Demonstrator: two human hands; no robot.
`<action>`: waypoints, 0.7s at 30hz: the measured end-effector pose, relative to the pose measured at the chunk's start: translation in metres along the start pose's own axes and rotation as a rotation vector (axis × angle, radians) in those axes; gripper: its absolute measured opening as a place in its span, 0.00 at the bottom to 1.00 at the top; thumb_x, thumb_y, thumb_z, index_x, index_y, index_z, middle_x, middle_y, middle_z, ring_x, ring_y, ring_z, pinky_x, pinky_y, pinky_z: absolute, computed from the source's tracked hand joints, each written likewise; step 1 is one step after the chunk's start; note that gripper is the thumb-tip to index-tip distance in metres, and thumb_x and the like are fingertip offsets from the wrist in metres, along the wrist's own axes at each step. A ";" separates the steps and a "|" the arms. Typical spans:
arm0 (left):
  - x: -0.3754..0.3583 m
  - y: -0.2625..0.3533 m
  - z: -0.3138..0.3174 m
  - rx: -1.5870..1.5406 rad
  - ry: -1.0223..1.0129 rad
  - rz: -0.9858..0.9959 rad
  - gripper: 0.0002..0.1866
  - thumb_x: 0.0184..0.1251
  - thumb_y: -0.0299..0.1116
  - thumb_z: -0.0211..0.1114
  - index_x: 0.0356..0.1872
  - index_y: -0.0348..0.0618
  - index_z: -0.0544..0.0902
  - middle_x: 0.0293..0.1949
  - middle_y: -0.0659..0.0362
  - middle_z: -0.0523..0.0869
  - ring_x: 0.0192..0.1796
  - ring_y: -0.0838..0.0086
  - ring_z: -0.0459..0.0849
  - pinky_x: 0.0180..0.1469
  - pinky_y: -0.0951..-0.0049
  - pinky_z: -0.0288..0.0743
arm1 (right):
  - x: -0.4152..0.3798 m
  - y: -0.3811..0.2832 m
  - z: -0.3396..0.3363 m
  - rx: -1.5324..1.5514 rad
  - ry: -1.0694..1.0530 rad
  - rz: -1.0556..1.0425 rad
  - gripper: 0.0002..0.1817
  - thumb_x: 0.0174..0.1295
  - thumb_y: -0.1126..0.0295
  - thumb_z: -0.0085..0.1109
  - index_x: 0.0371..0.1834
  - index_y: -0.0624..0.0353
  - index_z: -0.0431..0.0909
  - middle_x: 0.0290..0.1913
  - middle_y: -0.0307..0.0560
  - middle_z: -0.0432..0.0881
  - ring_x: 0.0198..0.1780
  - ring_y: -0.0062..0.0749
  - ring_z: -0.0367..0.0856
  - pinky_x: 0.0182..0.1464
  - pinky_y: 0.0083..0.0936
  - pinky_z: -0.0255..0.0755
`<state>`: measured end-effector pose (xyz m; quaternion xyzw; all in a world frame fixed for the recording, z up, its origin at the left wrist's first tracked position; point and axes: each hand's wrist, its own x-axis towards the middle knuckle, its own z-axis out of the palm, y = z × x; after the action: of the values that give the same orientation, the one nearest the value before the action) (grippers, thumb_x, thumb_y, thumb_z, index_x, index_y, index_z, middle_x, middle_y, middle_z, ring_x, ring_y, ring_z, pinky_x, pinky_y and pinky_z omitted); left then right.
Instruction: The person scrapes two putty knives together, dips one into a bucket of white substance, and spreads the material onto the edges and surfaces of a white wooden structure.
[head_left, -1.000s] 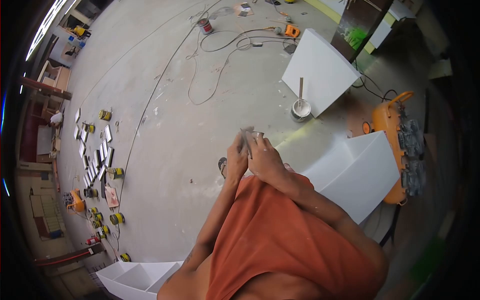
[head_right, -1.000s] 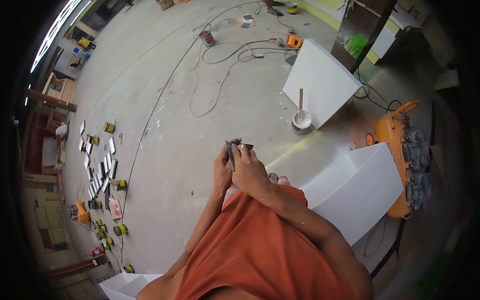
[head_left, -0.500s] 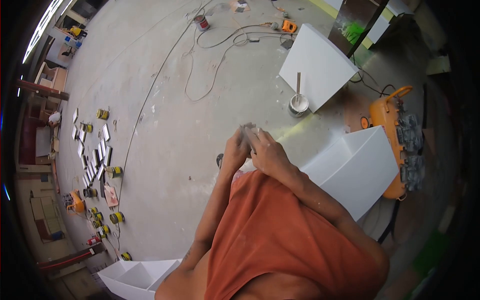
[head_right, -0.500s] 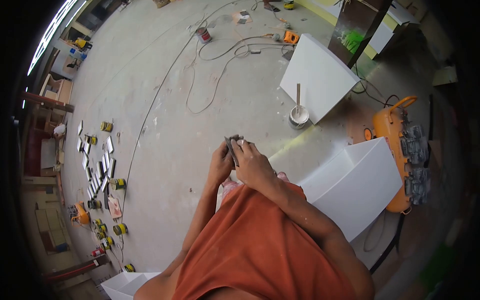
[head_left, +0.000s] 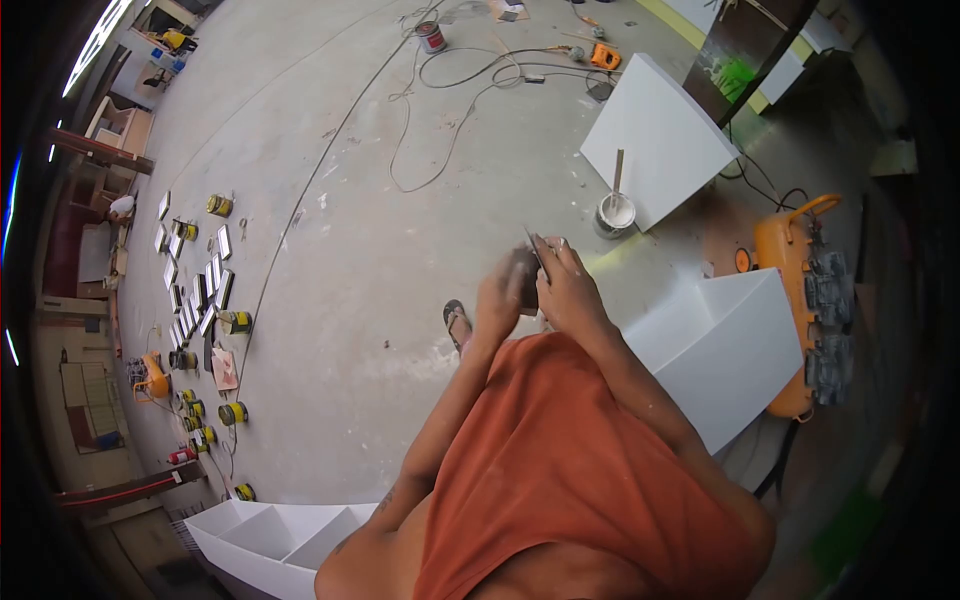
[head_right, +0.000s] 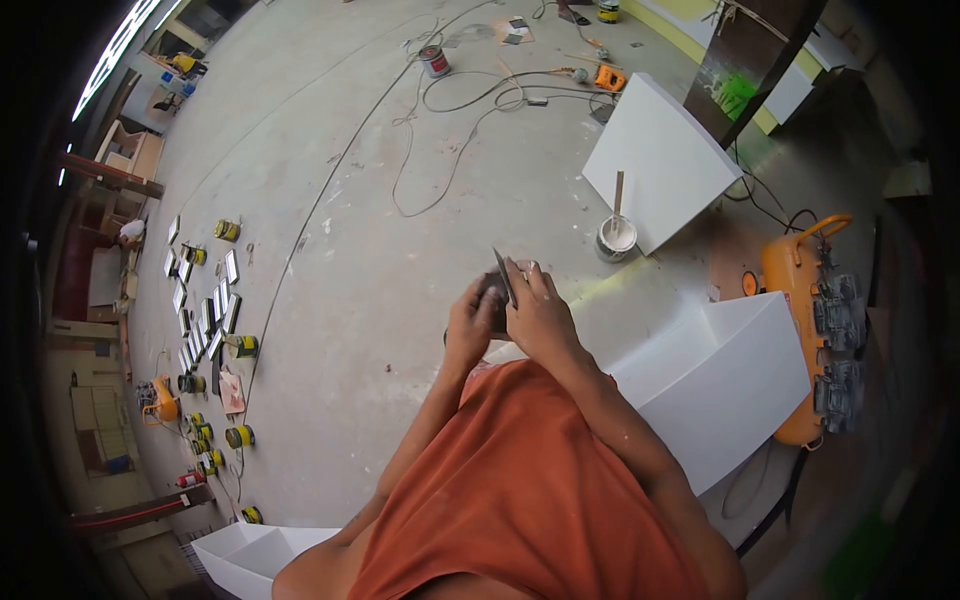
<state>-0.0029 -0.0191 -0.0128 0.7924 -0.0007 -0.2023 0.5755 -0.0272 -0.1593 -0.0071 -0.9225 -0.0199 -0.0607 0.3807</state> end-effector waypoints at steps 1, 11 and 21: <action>0.009 -0.014 -0.006 -0.223 0.049 0.070 0.17 0.78 0.29 0.54 0.63 0.37 0.78 0.50 0.49 0.88 0.47 0.71 0.88 0.50 0.71 0.81 | -0.003 -0.008 -0.007 0.010 -0.020 -0.033 0.30 0.61 0.74 0.56 0.70 0.64 0.67 0.61 0.57 0.73 0.59 0.55 0.76 0.58 0.44 0.77; -0.002 -0.016 -0.020 -0.332 0.007 0.100 0.20 0.67 0.21 0.56 0.60 0.33 0.78 0.54 0.54 0.86 0.52 0.76 0.84 0.53 0.76 0.80 | -0.018 -0.025 0.005 -0.304 -0.219 -0.244 0.30 0.62 0.70 0.57 0.68 0.71 0.67 0.60 0.63 0.75 0.55 0.53 0.78 0.47 0.41 0.83; 0.002 -0.046 -0.001 -0.667 0.238 0.104 0.09 0.70 0.20 0.56 0.48 0.38 0.74 0.43 0.59 0.82 0.41 0.78 0.83 0.40 0.78 0.79 | -0.018 -0.014 0.020 -0.191 -0.189 -0.135 0.33 0.58 0.70 0.62 0.68 0.67 0.68 0.58 0.57 0.76 0.51 0.52 0.78 0.46 0.39 0.83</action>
<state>-0.0113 -0.0036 -0.0557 0.5778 0.0919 -0.0682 0.8081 -0.0440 -0.1356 -0.0135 -0.9527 -0.1118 -0.0006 0.2827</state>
